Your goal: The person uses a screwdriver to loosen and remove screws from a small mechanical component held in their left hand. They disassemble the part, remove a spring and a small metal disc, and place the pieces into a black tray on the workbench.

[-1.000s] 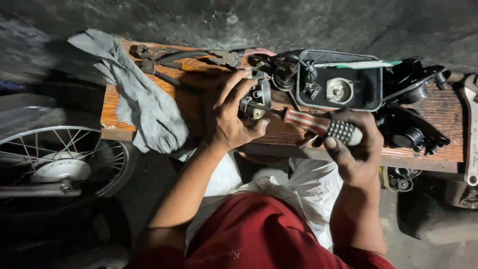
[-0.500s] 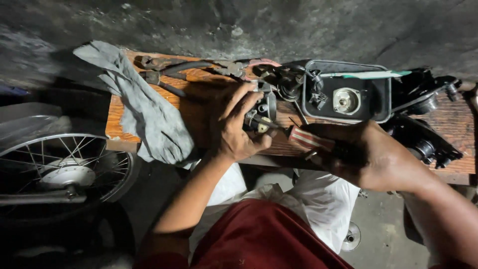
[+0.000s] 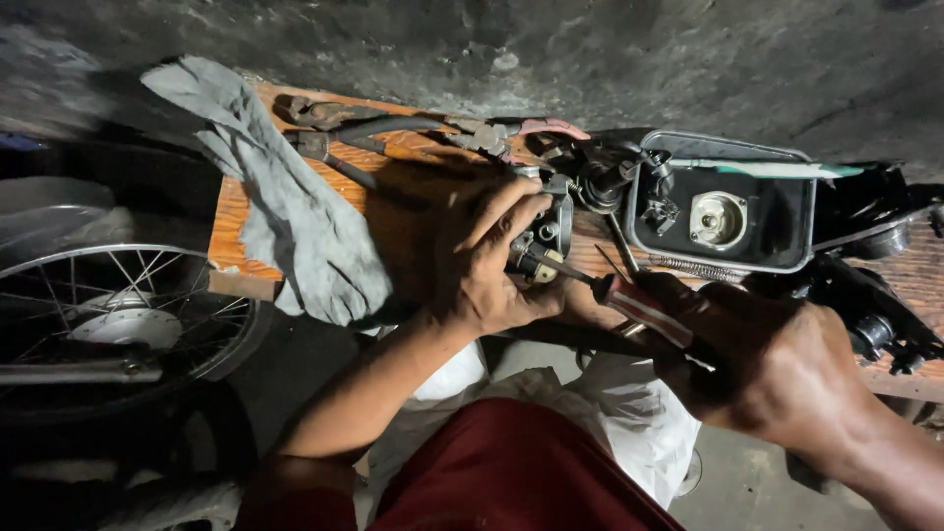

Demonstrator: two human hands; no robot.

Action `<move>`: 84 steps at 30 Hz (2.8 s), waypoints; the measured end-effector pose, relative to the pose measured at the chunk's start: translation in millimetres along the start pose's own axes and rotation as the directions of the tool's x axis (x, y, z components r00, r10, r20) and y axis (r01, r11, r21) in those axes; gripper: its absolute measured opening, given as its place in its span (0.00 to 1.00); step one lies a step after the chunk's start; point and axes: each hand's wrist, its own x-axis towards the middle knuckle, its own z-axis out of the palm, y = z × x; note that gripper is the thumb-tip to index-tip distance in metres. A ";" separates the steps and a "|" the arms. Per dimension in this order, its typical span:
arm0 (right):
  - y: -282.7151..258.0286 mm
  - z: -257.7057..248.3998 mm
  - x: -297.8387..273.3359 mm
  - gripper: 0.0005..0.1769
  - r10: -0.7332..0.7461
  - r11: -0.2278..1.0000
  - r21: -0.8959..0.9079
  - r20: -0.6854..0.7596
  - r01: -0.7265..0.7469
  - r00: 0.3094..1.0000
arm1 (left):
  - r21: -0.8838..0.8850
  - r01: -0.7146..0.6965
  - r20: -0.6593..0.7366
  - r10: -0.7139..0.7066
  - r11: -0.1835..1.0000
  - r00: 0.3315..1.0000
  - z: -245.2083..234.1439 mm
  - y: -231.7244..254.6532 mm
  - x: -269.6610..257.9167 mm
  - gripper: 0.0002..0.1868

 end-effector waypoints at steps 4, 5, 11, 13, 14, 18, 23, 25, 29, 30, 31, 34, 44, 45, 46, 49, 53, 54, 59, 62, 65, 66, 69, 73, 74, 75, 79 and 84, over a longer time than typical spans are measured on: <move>-2.2 7.5 -2.6 0.35 -0.188 0.958 -0.268 -0.319 0.102 0.929 | 0.039 -0.033 -0.032 0.034 0.999 0.999 -1.6 2.6 2.0 0.34; -4.2 2.1 0.6 0.25 -0.239 0.940 -0.321 -0.373 0.117 0.897 | 0.039 -0.048 -0.038 0.049 0.998 0.998 -0.1 0.9 0.8 0.35; 11.6 24.9 2.4 0.25 -0.337 0.905 -0.403 -0.488 0.134 0.805 | 0.014 -0.077 -0.052 0.078 0.997 0.996 2.1 -4.2 -3.0 0.35; 10.3 34.2 0.6 0.25 -0.314 0.933 -0.320 -0.513 0.161 0.798 | 0.009 -0.062 -0.059 0.063 0.998 0.996 1.4 -0.9 -3.6 0.35; 7.6 38.2 1.5 0.26 -0.214 0.974 -0.068 -0.585 0.216 0.782 | 0.055 -0.067 -0.063 0.070 0.996 0.996 -1.3 2.2 -1.6 0.34; -1.3 59.5 -3.9 0.27 0.279 0.744 0.615 -0.641 0.261 0.715 | -0.051 -0.057 -0.117 0.051 0.997 0.992 8.1 -4.2 -7.6 0.34; -23.6 78.5 -3.3 0.24 0.582 0.432 0.866 -0.482 0.253 0.655 | -0.022 -0.065 -0.099 0.062 0.998 0.993 8.7 -8.1 -9.8 0.35; -27.5 63.3 -1.8 0.26 0.586 0.481 0.852 -0.488 0.207 0.647 | -0.047 -0.042 -0.077 0.039 0.998 0.996 12.4 -9.8 -10.6 0.36; -24.3 46.9 -1.0 0.27 0.551 0.507 0.861 -0.357 0.036 0.755 | -0.140 -0.053 -0.083 0.042 0.989 0.996 16.4 -12.1 -11.9 0.34; -20.7 49.5 -0.1 0.24 0.525 0.501 0.862 -0.376 0.080 0.763 | -0.146 -0.042 -0.071 0.032 0.988 0.997 16.3 -11.1 -11.7 0.35; -19.4 52.1 -1.0 0.24 0.526 0.506 0.859 -0.379 0.079 0.761 | -0.150 -0.046 -0.073 0.036 0.988 0.997 16.5 -10.6 -12.1 0.35; -12.7 62.2 -0.4 0.30 0.499 0.478 0.854 -0.456 0.205 0.737 | -0.129 -0.032 -0.065 0.024 0.991 0.998 15.9 -10.1 -13.4 0.36; 11.3 86.9 12.9 0.28 0.471 0.461 0.801 -0.585 0.381 0.660 | 0.109 -0.208 -0.245 0.229 0.972 0.942 31.3 -33.3 -8.5 0.35; 10.7 81.1 11.6 0.27 0.449 0.560 0.778 -0.574 0.286 0.685 | 0.104 -0.202 -0.242 0.222 0.974 0.945 32.0 -34.5 -9.7 0.36; 13.1 81.0 12.4 0.27 0.450 0.559 0.779 -0.574 0.286 0.684 | 0.104 -0.202 -0.240 0.222 0.974 0.945 32.8 -34.9 -10.2 0.36; 19.4 84.3 14.3 0.31 0.437 0.580 0.763 -0.587 0.286 0.681 | 0.140 -0.204 -0.246 0.234 0.969 0.941 34.2 -35.8 -11.1 0.37; 30.7 104.3 18.1 0.35 0.443 0.427 0.791 -0.605 0.438 0.661 | 0.156 -0.189 -0.237 0.223 0.969 0.946 31.9 -32.5 -9.0 0.35; 34.8 110.5 20.6 0.40 0.439 0.345 0.797 -0.604 0.497 0.665 | 0.167 -0.183 -0.234 0.219 0.969 0.947 30.6 -31.6 -7.2 0.35; 50.0 117.8 39.3 0.40 0.390 0.310 0.777 -0.629 0.547 0.672 | 0.094 -0.157 -0.217 0.174 0.983 0.960 33.7 -31.0 -9.6 0.35; 70.5 103.2 46.6 0.37 0.318 0.449 0.737 -0.660 0.505 0.680 | 0.087 -0.156 -0.215 0.171 0.984 0.961 34.1 -32.9 -8.0 0.36; 80.1 80.7 50.5 0.32 0.236 0.564 0.693 -0.657 0.449 0.716 | 0.108 -0.141 -0.206 0.161 0.984 0.965 27.6 -25.2 -4.3 0.37; 79.4 73.8 48.8 0.31 0.220 0.578 0.696 -0.636 0.427 0.740 | 0.079 -0.121 -0.199 0.135 0.989 0.971 25.1 -19.7 -5.1 0.37; 75.3 54.8 56.9 0.29 0.227 0.542 0.730 -0.603 0.416 0.764 | 0.037 -0.110 -0.238 0.116 0.993 0.964 35.3 -28.3 -7.0 0.38; 66.7 44.1 59.1 0.31 0.306 0.456 0.821 -0.507 0.344 0.806 | 0.228 0.038 -0.134 -0.007 0.973 0.991 24.3 -5.8 -2.5 0.46; 70.8 44.2 60.9 0.30 0.275 0.403 0.847 -0.473 0.347 0.837 | 0.258 0.029 -0.137 0.007 0.966 0.991 25.4 -7.8 -2.7 0.46; 75.1 44.7 62.6 0.30 0.241 0.350 0.871 -0.440 0.346 0.865 | 0.287 0.021 -0.141 0.020 0.958 0.990 26.7 -9.8 -3.0 0.45; 90.9 46.2 75.1 0.31 0.177 0.295 0.900 -0.382 0.322 0.907 | 0.240 0.034 -0.142 0.000 0.970 0.990 27.6 -7.3 -1.0 0.45; 80.4 45.4 83.6 0.14 0.278 0.390 0.882 -0.389 0.267 0.878 | 0.289 0.004 -0.171 0.047 0.957 0.984 27.4 -5.4 3.3 0.45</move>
